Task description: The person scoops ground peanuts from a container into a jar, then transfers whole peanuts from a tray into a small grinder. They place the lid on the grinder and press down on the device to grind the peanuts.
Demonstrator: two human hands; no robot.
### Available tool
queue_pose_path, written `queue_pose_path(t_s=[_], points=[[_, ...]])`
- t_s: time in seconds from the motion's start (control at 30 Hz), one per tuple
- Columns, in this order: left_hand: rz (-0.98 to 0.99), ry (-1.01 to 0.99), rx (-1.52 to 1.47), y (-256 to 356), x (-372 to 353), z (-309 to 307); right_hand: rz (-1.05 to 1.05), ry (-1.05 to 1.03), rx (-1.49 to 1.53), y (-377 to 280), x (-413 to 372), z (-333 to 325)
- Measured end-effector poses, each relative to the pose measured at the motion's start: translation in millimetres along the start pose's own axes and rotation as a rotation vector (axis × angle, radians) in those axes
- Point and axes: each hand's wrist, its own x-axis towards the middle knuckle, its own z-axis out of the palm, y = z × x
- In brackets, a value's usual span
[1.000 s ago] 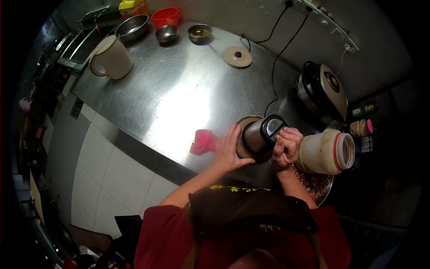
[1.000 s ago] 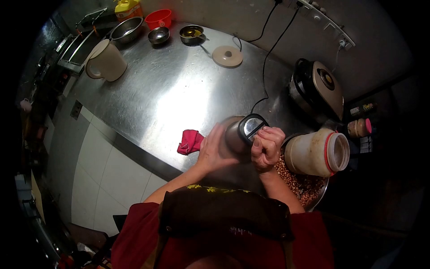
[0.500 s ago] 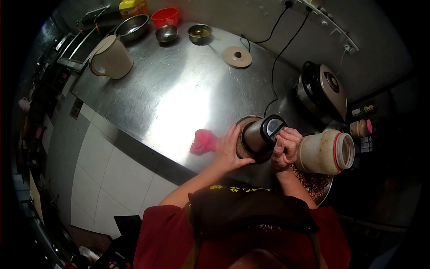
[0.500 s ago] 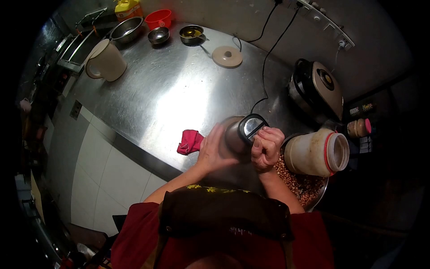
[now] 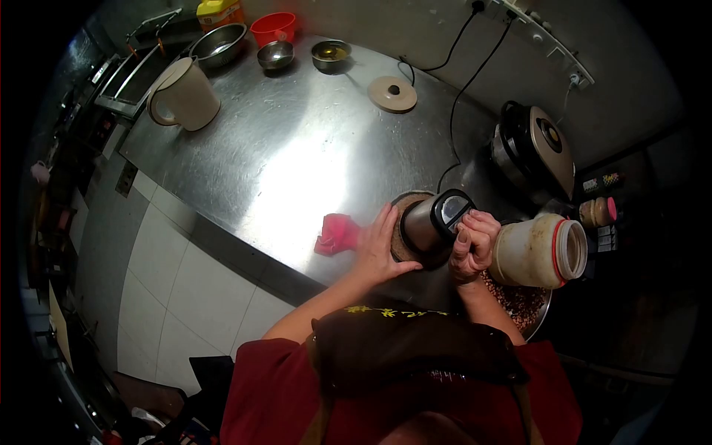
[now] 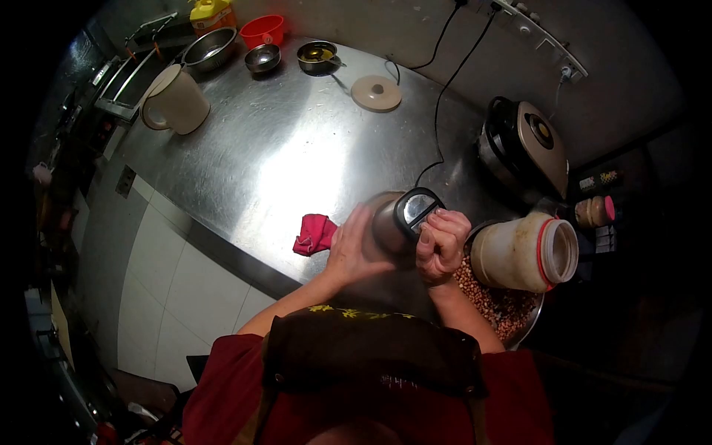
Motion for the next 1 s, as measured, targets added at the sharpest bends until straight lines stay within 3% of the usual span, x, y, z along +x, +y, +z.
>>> queue_pose_path(t_s=[1.0], points=[[-0.003, -0.001, 0.001, -1.3, -0.3, 0.7, 0.016, 0.005, 0.007, -0.4, -1.9, 1.0]])
